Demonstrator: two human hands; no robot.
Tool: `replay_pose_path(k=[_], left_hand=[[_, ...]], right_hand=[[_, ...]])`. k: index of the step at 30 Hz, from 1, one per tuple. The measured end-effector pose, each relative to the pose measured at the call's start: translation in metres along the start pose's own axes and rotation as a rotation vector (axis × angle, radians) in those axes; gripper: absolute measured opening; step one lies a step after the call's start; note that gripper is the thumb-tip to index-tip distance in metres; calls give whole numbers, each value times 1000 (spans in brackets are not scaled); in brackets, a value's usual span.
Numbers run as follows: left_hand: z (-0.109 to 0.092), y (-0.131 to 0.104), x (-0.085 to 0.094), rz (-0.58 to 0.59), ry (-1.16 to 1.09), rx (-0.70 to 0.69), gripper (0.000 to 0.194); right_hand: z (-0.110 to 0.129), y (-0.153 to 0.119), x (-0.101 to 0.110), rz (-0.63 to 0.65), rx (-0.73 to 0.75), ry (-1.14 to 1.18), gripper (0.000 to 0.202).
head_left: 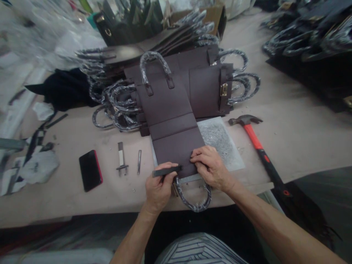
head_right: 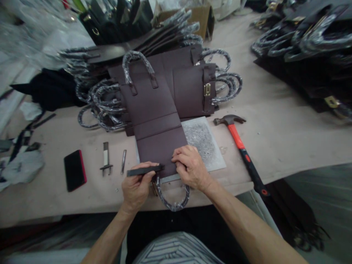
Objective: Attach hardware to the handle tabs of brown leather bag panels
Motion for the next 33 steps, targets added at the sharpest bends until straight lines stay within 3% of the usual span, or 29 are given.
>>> replay_pose_path(k=[5, 16, 33], left_hand=[[8, -5, -1, 10, -35, 72, 16], [7, -3, -3, 16, 4, 140, 15], [7, -2, -7, -4, -22, 87, 13]], right_hand=[[-2, -3, -1, -56, -21, -27, 25], [-1, -2, -1, -57, -51, -79, 27], [0, -2, -3, -66, 1, -124, 23]])
Point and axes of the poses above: each hand's wrist, its own y-axis towards the middle knuckle, its own x-axis out of the back of the hand, z = x × y, the point moved 2 cm from there along y, towards the middle knuckle
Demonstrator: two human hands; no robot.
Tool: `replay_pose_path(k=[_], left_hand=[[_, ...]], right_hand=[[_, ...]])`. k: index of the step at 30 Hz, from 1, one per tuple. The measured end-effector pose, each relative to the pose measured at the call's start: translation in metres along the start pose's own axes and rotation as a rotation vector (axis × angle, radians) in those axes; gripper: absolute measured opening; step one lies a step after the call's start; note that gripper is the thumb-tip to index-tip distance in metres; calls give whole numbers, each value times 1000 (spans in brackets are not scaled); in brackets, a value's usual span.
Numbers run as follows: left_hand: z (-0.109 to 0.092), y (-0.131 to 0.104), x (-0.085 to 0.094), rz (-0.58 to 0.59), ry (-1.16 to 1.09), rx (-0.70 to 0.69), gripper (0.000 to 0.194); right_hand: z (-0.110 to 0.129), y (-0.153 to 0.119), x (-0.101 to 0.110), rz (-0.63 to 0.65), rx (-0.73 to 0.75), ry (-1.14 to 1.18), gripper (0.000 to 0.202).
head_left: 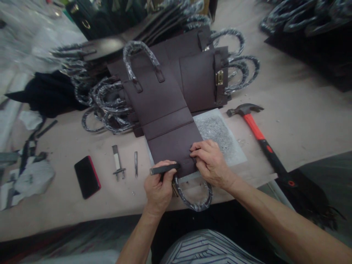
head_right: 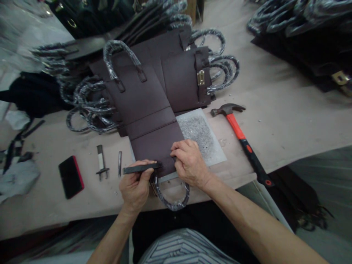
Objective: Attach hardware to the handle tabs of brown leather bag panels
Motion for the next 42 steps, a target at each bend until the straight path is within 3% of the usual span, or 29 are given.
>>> replay_pose_path(k=[18, 27, 34, 39, 42], left_hand=[[-22, 14, -5, 36, 225, -244, 7], [-26, 27, -6, 134, 165, -196, 7], [-22, 25, -6, 118, 159, -198, 5], [-26, 23, -11, 108, 222, -282, 6], [-26, 25, -11, 97, 208, -244, 7]], right_hand=[[-1, -1, -2, 12, 7, -24, 22], [-1, -2, -2, 5, 13, -26, 21], [-1, -1, -1, 5, 17, -28, 21], [0, -1, -1, 14, 13, -41, 22], [0, -1, -1, 33, 14, -57, 23]])
Point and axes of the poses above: each hand's wrist, its own y-axis towards the middle knuckle, its own x-axis out of the back of the hand, z = x × y, the point moved 2 cm from there along y, towards the middle knuckle
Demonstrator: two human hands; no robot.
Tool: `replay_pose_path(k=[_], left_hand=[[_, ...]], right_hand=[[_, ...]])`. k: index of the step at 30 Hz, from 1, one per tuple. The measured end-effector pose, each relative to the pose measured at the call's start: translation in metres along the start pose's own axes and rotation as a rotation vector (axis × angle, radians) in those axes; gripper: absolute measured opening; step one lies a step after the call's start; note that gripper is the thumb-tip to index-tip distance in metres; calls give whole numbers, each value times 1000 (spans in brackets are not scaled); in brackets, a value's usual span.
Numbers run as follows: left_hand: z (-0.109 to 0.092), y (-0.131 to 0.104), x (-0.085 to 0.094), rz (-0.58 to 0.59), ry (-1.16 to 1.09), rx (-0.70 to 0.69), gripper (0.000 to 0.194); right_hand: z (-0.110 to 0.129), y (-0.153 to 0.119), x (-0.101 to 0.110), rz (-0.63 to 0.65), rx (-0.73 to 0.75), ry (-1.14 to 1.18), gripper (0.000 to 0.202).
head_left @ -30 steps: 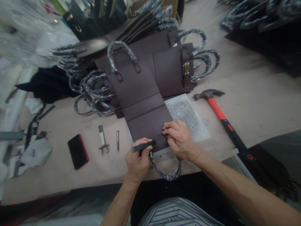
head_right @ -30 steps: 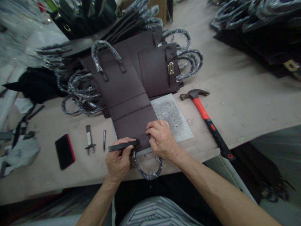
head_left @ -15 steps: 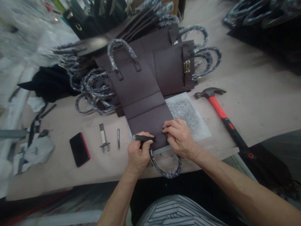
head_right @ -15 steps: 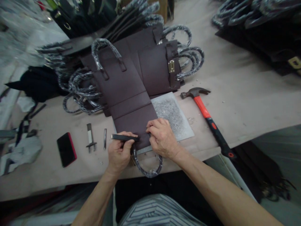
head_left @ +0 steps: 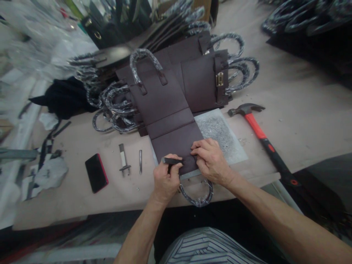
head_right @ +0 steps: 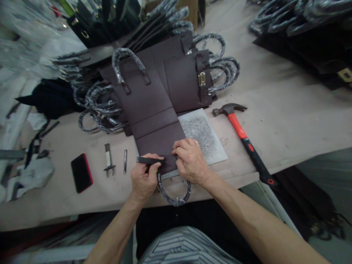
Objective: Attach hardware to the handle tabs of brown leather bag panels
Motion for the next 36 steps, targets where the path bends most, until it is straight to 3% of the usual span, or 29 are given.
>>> replay_pose_path(k=[4, 10, 17, 31, 36], left_hand=[[4, 1, 0, 16, -65, 58, 6], [6, -2, -1, 11, -36, -1, 8], [10, 7, 5, 96, -177, 139, 7], [13, 13, 5, 144, -303, 214, 7], [11, 8, 4, 105, -231, 181, 7]], right_hand=[[2, -1, 1, 70, 75, 14, 27], [2, -1, 3, 65, 82, 53, 25], [5, -1, 4, 296, 283, 25, 29], [10, 4, 5, 386, 254, -35, 32], [4, 4, 6, 300, 215, 66, 29]])
Point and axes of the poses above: each hand's wrist, its own y-axis towards the middle knuckle, its own x-axis out of the back of the hand, z = x × y, the point moved 2 cm from there along y, towards the middle knuckle
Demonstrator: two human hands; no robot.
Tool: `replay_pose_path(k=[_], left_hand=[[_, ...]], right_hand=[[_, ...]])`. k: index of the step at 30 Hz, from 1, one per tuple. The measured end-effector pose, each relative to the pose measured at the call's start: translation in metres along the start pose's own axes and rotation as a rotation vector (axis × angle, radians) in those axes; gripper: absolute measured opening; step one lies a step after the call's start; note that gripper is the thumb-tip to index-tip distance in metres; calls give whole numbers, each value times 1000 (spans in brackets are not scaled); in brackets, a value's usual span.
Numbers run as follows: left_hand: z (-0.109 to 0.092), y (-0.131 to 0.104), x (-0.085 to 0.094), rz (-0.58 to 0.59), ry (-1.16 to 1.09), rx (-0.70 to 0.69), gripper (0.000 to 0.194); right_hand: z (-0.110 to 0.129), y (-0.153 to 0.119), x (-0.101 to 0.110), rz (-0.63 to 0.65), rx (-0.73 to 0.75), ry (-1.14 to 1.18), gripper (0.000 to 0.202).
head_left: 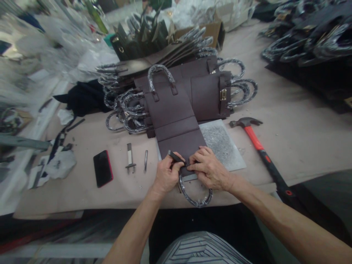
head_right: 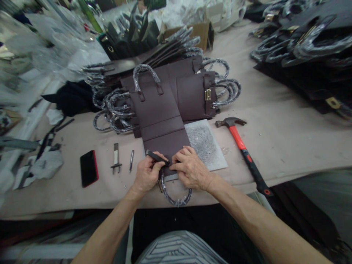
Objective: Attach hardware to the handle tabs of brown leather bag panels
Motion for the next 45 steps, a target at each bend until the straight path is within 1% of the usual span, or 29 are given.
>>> replay_pose_path(k=[3, 5, 11, 16, 21, 23, 25, 28, 30, 31, 32, 34, 35, 36, 37, 38, 39, 40, 41, 43, 44, 45], left_hand=[[1, -3, -1, -19, 52, -53, 7], [2, -5, -2, -28, 93, -92, 7], [0, -8, -6, -69, 166, -116, 10], [-3, -9, -8, -87, 191, -125, 10], [-3, -13, -11, -119, 256, -214, 9], [-3, -14, -12, -120, 278, -237, 9], [-3, -14, -12, -97, 287, -244, 9], [-3, -13, -13, -59, 271, -246, 10], [-3, -13, -13, -51, 258, -251, 10], [-3, -13, -13, -54, 251, -255, 10], [-3, -13, -14, -57, 244, -255, 10], [-3, -13, -15, -60, 230, -250, 10], [-2, -13, -15, -60, 226, -246, 11], [-2, -13, -16, -58, 222, -245, 11], [-2, -13, -16, -57, 220, -248, 12], [-2, -13, -17, -57, 217, -256, 13], [-1, -13, -17, -58, 214, -267, 13], [-1, -13, -17, -61, 211, -279, 13], [-1, -14, -18, -65, 209, -291, 13], [-1, -14, -18, -72, 208, -303, 13], [-1, -14, -18, -75, 207, -306, 13], [-1, -14, -18, -79, 205, -306, 13]], right_hand=[[-7, -2, 4, -179, -47, 142, 25], [-9, -2, 5, -239, -76, 184, 24], [-7, -2, 3, -276, -93, 174, 23], [-8, -3, 3, -276, -78, 166, 23], [-6, -3, 0, -298, -52, 170, 22], [-4, -4, 2, -321, -58, 152, 21], [-3, -7, 10, -362, -99, 82, 21], [-8, -22, 35, -451, -230, -160, 20], [-16, -41, 56, -463, -373, -391, 19], [-21, -52, 66, -434, -469, -509, 21], [-27, -63, 75, -370, -579, -613, 26], [-39, -86, 88, -182, -817, -731, 38], [-45, -95, 93, -95, -933, -735, 40], [-49, -103, 97, -39, -1038, -699, 39], [-52, -109, 101, -22, -1138, -615, 36], [-54, -113, 104, -57, -1234, -456, 31], [-55, -115, 106, -120, -1310, -241, 25], [-53, -115, 108, -175, -1354, -7, 20], [-50, -112, 108, -217, -1369, 237, 16], [-36, -101, 108, -282, -1357, 673, 16], [-26, -94, 108, -306, -1350, 828, 18], [-15, -86, 108, -333, -1343, 928, 21]])
Point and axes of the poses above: each hand's wrist, its own y-axis towards the middle knuckle, its own x-axis out of the back of the hand, z = x × y, the point moved 2 cm from there along y, towards the middle knuckle
